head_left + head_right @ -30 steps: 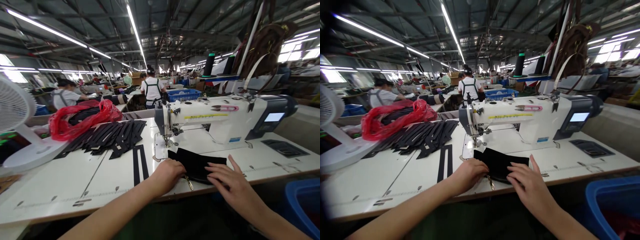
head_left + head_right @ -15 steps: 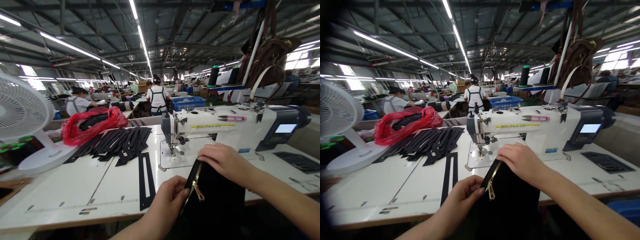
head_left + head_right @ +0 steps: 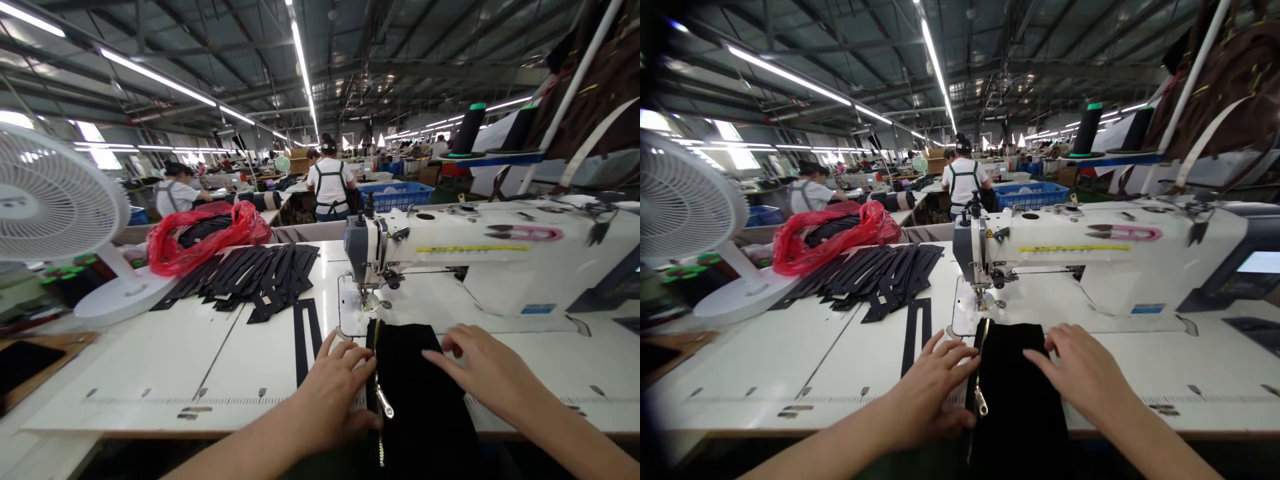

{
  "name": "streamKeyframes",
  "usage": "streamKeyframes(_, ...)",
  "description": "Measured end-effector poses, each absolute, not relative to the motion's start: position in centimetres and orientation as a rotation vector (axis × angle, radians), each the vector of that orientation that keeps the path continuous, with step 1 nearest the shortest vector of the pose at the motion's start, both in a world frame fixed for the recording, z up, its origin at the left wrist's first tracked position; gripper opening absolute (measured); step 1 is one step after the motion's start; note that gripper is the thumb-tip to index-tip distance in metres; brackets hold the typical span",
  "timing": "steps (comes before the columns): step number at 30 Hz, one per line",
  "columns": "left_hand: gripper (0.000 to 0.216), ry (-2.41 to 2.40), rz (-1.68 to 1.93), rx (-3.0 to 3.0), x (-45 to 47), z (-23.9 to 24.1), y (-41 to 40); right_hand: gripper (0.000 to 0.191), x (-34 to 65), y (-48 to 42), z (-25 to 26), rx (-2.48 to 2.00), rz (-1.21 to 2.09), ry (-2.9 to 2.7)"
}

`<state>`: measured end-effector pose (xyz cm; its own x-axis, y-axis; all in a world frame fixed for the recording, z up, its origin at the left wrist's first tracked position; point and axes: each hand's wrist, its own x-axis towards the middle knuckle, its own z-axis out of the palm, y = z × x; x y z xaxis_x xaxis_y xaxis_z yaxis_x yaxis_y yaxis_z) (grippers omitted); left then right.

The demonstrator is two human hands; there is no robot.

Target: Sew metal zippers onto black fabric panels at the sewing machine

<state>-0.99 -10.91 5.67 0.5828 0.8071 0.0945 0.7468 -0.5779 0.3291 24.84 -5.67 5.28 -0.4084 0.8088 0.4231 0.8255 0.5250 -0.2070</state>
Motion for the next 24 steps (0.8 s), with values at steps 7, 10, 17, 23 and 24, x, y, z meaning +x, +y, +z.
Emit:
streamKeyframes(7,0.091,1.199,0.236,2.619,-0.6,5.6,-9.5,0.028,25.6,-4.8,6.0,-1.435,0.463,-2.196)
streamKeyframes(10,0.092,1.249,0.240,2.633,-0.2,5.7,-9.5,0.026,26.5,-0.7,5.9,-1.416,0.302,-2.170)
streamKeyframes(17,0.098,1.301,0.327,2.632,0.1,5.2,-8.7,0.033,25.1,-0.5,4.7,-1.377,-0.015,-2.203)
streamKeyframes(23,0.108,1.181,0.167,2.627,-0.4,4.8,-7.5,0.051,20.8,-7.0,1.9,-1.046,-0.381,-2.554)
streamKeyframes(24,0.110,1.192,0.158,2.620,-0.5,4.7,-7.5,0.056,21.1,-7.3,1.2,-1.088,-0.391,-2.572)
